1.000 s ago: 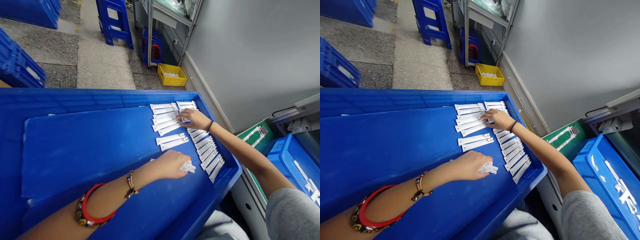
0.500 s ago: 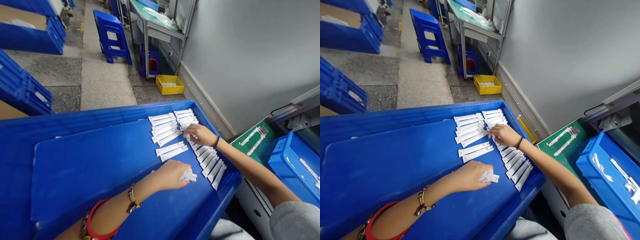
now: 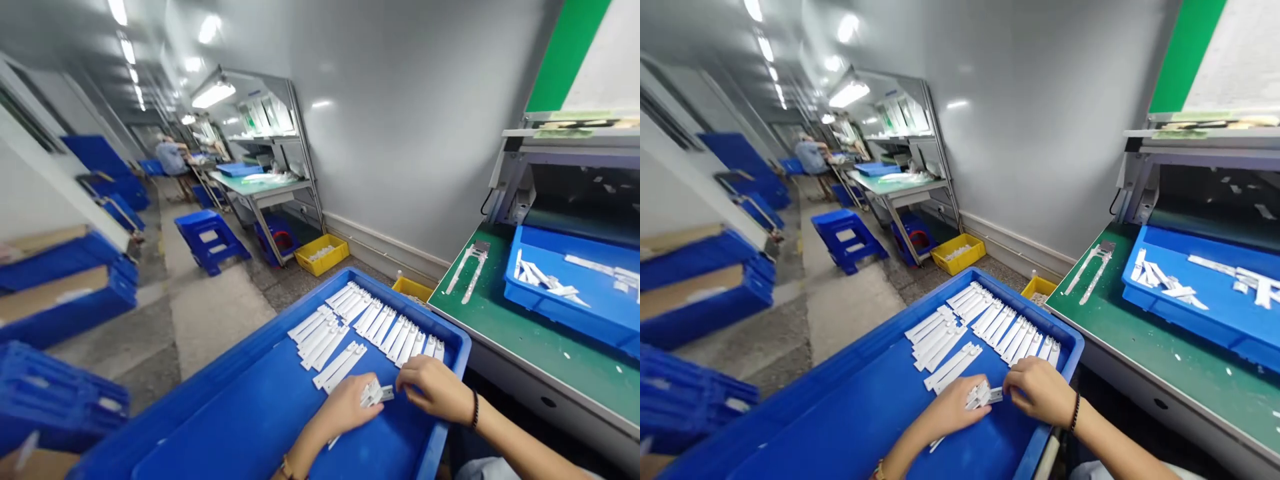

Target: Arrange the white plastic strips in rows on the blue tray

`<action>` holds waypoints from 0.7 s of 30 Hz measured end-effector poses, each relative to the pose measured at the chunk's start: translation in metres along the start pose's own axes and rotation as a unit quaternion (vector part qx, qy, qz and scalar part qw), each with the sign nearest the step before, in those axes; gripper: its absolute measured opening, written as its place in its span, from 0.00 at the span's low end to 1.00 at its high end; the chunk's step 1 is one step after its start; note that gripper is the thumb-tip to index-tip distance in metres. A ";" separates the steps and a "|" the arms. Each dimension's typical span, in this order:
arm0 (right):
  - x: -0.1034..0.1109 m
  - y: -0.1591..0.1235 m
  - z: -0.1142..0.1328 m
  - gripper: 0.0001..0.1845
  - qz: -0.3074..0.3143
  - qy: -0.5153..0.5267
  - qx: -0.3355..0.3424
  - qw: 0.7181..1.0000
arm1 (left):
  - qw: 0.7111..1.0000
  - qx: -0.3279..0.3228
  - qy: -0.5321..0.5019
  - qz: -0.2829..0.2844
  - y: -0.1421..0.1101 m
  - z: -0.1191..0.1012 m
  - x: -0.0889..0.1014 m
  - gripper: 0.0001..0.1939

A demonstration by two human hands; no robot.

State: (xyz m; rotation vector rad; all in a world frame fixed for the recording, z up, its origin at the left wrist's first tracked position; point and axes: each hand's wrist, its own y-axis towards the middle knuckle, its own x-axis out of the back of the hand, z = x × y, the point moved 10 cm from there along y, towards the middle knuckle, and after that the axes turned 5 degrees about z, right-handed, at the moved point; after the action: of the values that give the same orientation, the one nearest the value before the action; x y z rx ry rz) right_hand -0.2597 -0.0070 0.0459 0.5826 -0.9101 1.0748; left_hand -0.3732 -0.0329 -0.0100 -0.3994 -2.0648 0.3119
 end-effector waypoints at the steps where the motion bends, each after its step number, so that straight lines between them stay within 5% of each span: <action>1: -0.002 -0.003 0.000 0.14 -0.001 -0.006 0.000 1.000 | 1.000 -0.007 -0.001 0.001 0.001 -0.001 0.001 0.10; 7: -0.002 0.000 -0.002 0.14 -0.009 -0.002 -0.010 1.000 | 0.997 0.015 -0.048 0.053 0.005 -0.001 0.000 0.12; 11: -0.005 0.004 -0.001 0.15 -0.009 -0.031 -0.001 0.999 | 0.998 0.054 0.019 -0.005 -0.004 0.000 0.005 0.18; 16: -0.002 0.006 0.000 0.14 0.008 -0.055 -0.003 0.998 | 0.992 0.109 0.034 -0.052 -0.036 -0.012 -0.007 0.44; 21: 0.004 0.006 0.001 0.14 0.025 -0.074 -0.001 0.997 | 0.985 0.163 0.007 -0.059 -0.082 -0.011 -0.008 0.42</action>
State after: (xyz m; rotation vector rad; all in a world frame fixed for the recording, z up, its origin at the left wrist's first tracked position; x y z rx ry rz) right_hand -0.2654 -0.0037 0.0498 0.6461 -1.0587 1.0851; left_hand -0.3725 -0.1100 0.0201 -0.0810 -1.9689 0.5623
